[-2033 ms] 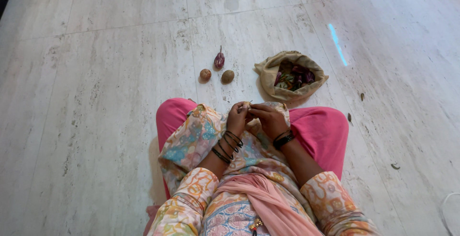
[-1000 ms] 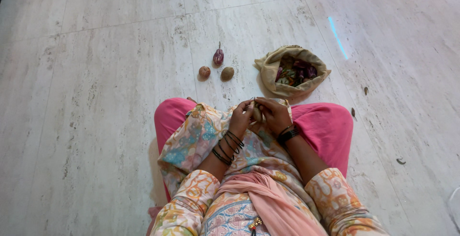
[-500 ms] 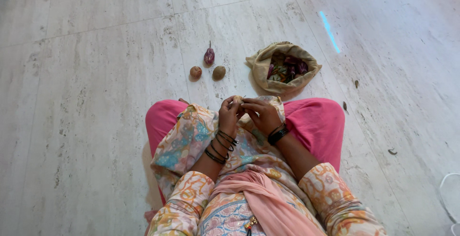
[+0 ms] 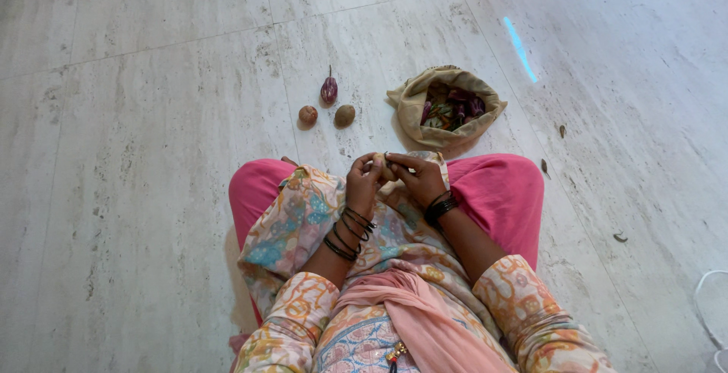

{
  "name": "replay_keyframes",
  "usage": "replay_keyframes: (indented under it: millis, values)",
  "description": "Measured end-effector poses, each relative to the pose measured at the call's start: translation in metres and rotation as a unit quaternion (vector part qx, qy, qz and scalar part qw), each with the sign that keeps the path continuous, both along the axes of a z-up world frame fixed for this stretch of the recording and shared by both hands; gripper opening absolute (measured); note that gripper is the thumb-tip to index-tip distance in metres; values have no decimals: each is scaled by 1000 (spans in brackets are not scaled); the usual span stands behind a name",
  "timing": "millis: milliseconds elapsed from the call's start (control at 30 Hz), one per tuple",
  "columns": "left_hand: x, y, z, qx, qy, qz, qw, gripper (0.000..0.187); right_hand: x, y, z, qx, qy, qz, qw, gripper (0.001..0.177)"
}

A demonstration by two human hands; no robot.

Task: The person sits on the floor and peels a small purple eggplant using a knife, then peels a potato by hand. The person places the peeled items into a cloth bag.

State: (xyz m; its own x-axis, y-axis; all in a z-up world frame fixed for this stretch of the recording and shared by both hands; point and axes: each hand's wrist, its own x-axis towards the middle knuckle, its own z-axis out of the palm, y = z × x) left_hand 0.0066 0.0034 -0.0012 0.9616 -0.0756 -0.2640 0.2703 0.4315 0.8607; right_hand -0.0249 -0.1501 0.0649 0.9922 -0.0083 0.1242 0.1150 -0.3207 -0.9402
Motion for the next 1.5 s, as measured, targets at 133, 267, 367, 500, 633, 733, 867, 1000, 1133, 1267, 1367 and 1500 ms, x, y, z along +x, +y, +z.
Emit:
replay_keyframes:
  millis: [133,267,367,500,633,733,867,1000,1133,1267,1367,1500]
  values:
    - [5,2,0,-59,20,62,996,34,-8,4,9,-132,-157,37,978,25]
    - [2,4,9,-69,40,19,997,34,-11,5,15,-185,-207,40,960,24]
    - [-4,4,18,-59,22,-42,997,35,-11,4,13,-157,-198,14,967,27]
    - [-6,4,26,-33,12,-79,996,36,-6,0,8,-26,-98,-10,995,24]
    - [-8,3,27,-22,10,-82,996,37,-1,-3,4,29,-15,-30,999,25]
    - [-7,3,22,-30,5,-38,999,38,-1,-3,4,25,52,-23,998,27]
    - [-1,4,15,-60,11,41,997,38,-7,2,7,-46,-11,3,999,27]
    - [2,3,11,-60,17,28,998,37,-11,4,12,-156,-163,22,974,26]
    - [-2,3,12,-55,6,-48,997,36,-10,3,12,-168,-197,9,966,31]
    - [-5,2,17,-32,14,-98,995,37,-5,0,4,-59,-122,-37,990,24]
    - [-7,1,20,-32,21,-112,993,37,1,-4,-2,21,-25,-53,998,23]
    - [-6,1,19,-28,-7,-32,999,38,1,-2,-4,65,73,-30,995,27]
